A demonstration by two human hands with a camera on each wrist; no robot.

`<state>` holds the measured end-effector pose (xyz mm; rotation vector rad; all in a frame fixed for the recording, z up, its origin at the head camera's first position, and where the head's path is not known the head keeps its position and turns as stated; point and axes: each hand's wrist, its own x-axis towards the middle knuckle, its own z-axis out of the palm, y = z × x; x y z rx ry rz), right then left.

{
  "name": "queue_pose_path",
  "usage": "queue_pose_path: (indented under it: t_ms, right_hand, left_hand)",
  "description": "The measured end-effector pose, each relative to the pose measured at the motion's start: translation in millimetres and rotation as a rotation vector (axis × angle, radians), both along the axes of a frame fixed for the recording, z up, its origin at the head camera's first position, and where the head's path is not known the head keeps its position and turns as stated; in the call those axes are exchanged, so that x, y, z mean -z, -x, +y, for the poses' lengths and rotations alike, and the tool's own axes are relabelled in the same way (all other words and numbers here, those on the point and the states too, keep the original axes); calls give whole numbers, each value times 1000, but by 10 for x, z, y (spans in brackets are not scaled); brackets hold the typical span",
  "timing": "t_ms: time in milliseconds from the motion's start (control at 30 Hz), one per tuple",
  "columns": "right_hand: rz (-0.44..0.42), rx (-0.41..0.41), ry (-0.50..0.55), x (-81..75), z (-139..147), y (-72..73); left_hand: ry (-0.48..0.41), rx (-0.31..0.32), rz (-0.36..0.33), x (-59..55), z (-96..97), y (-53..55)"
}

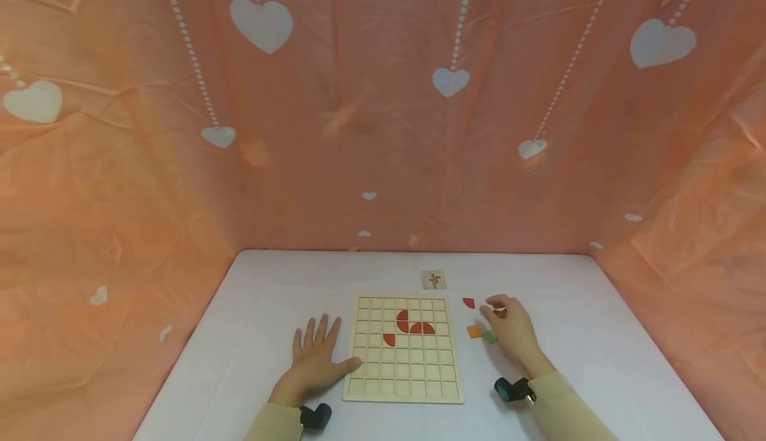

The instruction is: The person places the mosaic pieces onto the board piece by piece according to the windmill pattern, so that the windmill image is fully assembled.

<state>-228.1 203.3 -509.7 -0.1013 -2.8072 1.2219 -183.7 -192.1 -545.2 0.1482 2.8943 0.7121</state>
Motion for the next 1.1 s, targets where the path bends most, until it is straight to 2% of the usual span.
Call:
queue_pose_path:
  t_ms: [200,467,733,1100]
  right_hand:
    - [-75,2,13,20,426,-34]
    - [-126,-24,-8,120,685,-1]
    - [-171,-69,69,225,711,44]
    - [-202,8,38,189,635,61]
  left_hand:
    - [-11,9,4,-59,17,-21]
    - [-6,6,-4,-44,24,-9]
    - [3,-6,-18,-61,-1,-10]
    - [-11,-8,-16,-60,15,-10]
